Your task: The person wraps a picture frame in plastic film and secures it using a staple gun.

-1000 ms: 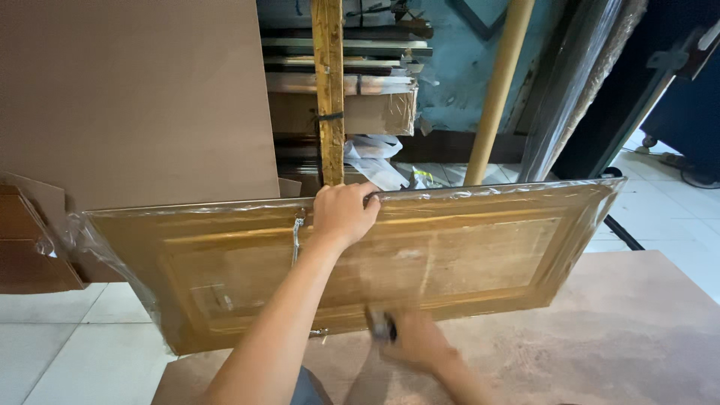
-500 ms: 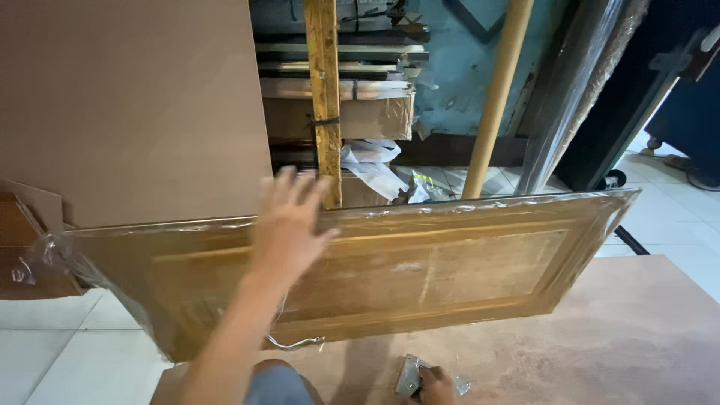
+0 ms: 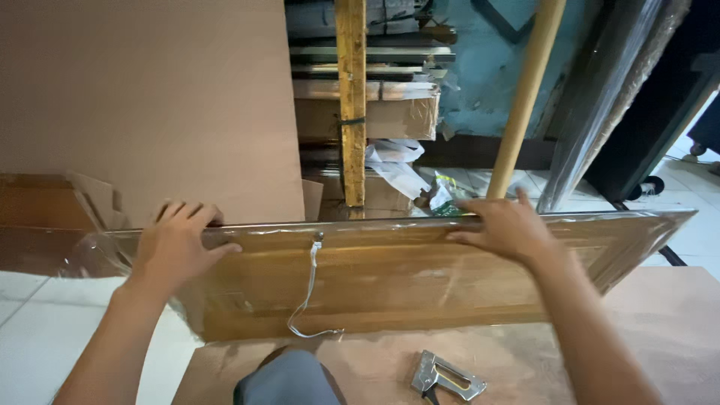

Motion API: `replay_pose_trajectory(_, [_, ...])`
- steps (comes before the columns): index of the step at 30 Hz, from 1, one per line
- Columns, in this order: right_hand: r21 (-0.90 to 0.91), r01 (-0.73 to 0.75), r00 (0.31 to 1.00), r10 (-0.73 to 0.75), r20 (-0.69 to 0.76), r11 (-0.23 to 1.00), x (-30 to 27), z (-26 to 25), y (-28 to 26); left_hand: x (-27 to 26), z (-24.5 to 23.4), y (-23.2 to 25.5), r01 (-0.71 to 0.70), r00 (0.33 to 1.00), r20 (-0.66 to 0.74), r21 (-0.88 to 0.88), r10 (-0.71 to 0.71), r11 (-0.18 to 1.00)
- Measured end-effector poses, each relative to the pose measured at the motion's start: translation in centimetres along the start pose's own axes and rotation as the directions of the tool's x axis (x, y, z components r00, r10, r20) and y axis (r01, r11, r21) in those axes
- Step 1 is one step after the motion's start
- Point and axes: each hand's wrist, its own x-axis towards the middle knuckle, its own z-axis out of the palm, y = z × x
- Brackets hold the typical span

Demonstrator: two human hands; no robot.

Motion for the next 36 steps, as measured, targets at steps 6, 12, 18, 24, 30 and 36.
replay_pose_trajectory(6, [-0.179, 0.028, 0.999, -0.035, -0.036, 0.984, 0.4, 1.2, 4.4, -1.9, -7.0, 2.6, 0.075, 0.984, 0.17, -0.122, -0.053, 0.99])
replay_pose_trajectory(12, [-0.091, -0.214, 0.977, 0.213, -0.014, 0.973, -3.2, -0.9, 13.1, 2.1, -5.2, 5.9, -0.144, 0.958, 0.242, -0.056, 0.153, 0.988])
replay_pose_trajectory(18, [0.198, -0.271, 0.96, 0.279, -0.012, 0.942, -5.7, 1.4, 27.8, 3.5, -5.9, 14.5, -0.224, 0.879, 0.342, -0.321, 0.333, 0.92])
replay_pose_trajectory(24, [0.003, -0.423, 0.904, 0.422, 0.06, 0.906, -6.5, 3.8, 36.2, 6.0, -3.3, 21.8, -0.363, 0.838, 0.237, -0.429, 0.491, 0.827])
replay_pose_trajectory(30, [0.004, -0.492, 0.871, 0.492, -0.014, 0.871, -4.6, 9.0, 40.6, 4.9, -7.5, 21.4, 0.032, 0.872, 0.381, -0.669, 0.306, 0.743])
replay_pose_trajectory(36, [0.14, -0.135, 0.91, 0.178, -0.373, 0.981, -1.7, 8.6, 33.2, 5.1, -2.6, 15.8, 0.165, 0.959, 0.247, -0.888, 0.141, 0.43])
